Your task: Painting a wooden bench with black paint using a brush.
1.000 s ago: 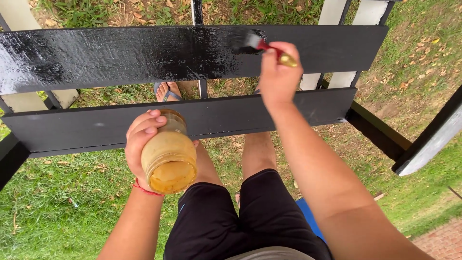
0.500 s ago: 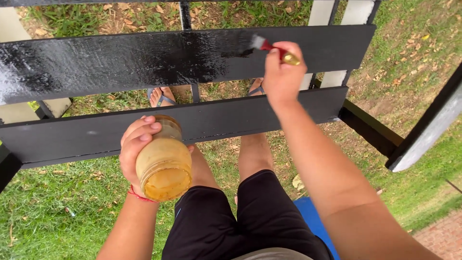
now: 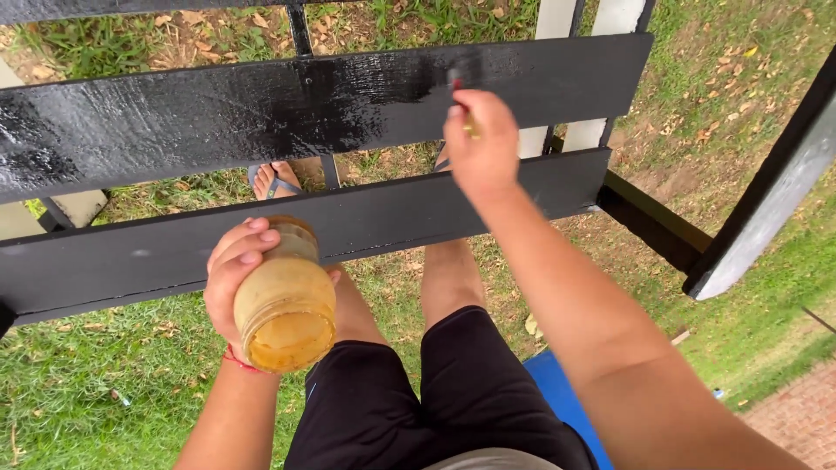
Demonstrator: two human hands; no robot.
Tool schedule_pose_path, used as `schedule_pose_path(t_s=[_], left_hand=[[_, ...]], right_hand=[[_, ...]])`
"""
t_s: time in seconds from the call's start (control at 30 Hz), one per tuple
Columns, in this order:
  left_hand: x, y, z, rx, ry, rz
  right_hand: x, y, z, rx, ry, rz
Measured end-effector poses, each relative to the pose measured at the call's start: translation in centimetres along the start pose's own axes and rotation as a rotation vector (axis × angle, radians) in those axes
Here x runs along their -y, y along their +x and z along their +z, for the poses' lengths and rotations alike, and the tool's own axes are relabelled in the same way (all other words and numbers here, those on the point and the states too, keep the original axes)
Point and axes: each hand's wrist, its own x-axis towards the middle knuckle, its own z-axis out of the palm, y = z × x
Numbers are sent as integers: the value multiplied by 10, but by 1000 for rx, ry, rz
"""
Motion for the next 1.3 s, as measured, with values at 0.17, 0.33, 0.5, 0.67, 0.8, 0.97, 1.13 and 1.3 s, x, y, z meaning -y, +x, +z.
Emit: schedule_pose_path(t_s=[0.17,0.33,0.5,0.67,0.8,0.97,1.13,1.3], left_hand=[[-3,-2,1,4,32,10],[-1,-3,6,34,52,2],[4,-2,14,-115,-28,189],[-3,1,18,-127,-4,171],[1,-1,17,-121,-3,143],[-9,-2,11,-51,21,62],[-9,-3,5,32,21,-18],[-5,-4,8,33,-27,-10]], right_hand=[[88,-5,21,112,460,139],[120,-12,27,229,709,335],[68,-18,49,-40,450,45],[45,-10,9,-90,266,-101],[73,-12,22,-107,270,-156],[87,17,23,9,149,-45],[50,31,-15,70,-10,15],[9,35,-50,128,-21,251]])
